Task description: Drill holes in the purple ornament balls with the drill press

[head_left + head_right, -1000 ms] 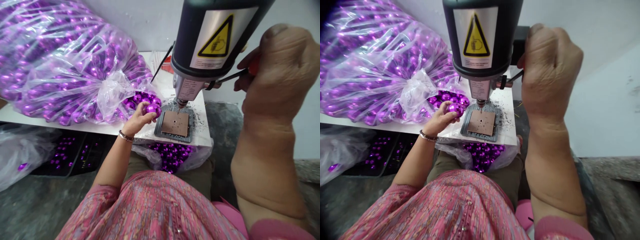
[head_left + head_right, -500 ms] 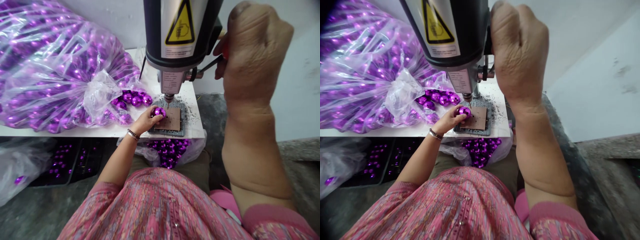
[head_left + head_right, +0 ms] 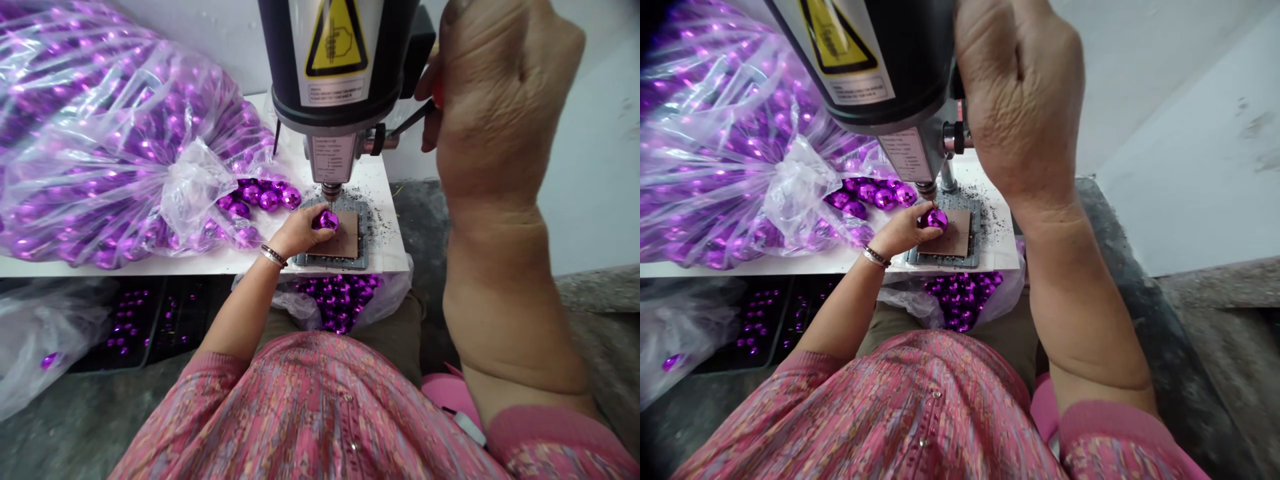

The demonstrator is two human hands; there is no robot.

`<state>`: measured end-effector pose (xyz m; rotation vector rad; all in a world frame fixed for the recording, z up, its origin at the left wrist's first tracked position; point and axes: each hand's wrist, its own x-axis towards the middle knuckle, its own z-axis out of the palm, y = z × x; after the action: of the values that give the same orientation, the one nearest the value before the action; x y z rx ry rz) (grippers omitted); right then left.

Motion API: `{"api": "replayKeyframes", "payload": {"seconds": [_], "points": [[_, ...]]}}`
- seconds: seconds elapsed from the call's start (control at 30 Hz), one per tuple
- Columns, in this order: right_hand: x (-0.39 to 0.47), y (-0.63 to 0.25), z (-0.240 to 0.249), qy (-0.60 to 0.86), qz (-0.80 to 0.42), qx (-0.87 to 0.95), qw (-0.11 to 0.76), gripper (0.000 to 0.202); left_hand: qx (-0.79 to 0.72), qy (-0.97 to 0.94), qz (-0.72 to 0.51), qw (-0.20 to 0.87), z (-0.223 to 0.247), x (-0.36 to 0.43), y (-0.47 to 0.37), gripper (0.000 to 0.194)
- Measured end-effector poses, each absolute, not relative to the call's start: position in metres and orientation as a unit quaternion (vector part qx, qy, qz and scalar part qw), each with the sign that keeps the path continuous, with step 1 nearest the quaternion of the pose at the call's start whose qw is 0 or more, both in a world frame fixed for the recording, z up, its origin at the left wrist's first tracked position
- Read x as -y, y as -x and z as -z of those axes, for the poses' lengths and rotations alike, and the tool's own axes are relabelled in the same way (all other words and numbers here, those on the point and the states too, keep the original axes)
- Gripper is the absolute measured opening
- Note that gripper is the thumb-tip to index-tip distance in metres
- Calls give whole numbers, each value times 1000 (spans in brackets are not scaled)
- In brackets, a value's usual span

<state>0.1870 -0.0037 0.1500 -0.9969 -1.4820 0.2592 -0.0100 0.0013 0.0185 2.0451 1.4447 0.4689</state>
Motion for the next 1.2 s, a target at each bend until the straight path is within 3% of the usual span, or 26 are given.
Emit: {"api": "replayKeyframes", "payload": {"seconds": [0.17,0.33,0.57,0.83,1.03,1.2], "points": [[7,-187,-150,437,-112,645,617,72,-548,-745,-193,327,-14,-7,16,45],[10,-184,-150,435,-121,645,617,60,-542,-714,-213,390,-6,-12,25,52],[12,-183,-152,436,-105,664,599,59,-548,-736,-189,349,-10,-11,16,51],[6,-186,-146,405,-102,664,620,61,-580,-761,-176,232,-2,-8,-4,64],[19,-183,-139,422,-126,637,632,33,-556,-739,-221,310,6,-5,-2,55],[36,-182,-120,441,-121,619,639,25,-565,-732,-228,305,5,-1,-4,51]]}}
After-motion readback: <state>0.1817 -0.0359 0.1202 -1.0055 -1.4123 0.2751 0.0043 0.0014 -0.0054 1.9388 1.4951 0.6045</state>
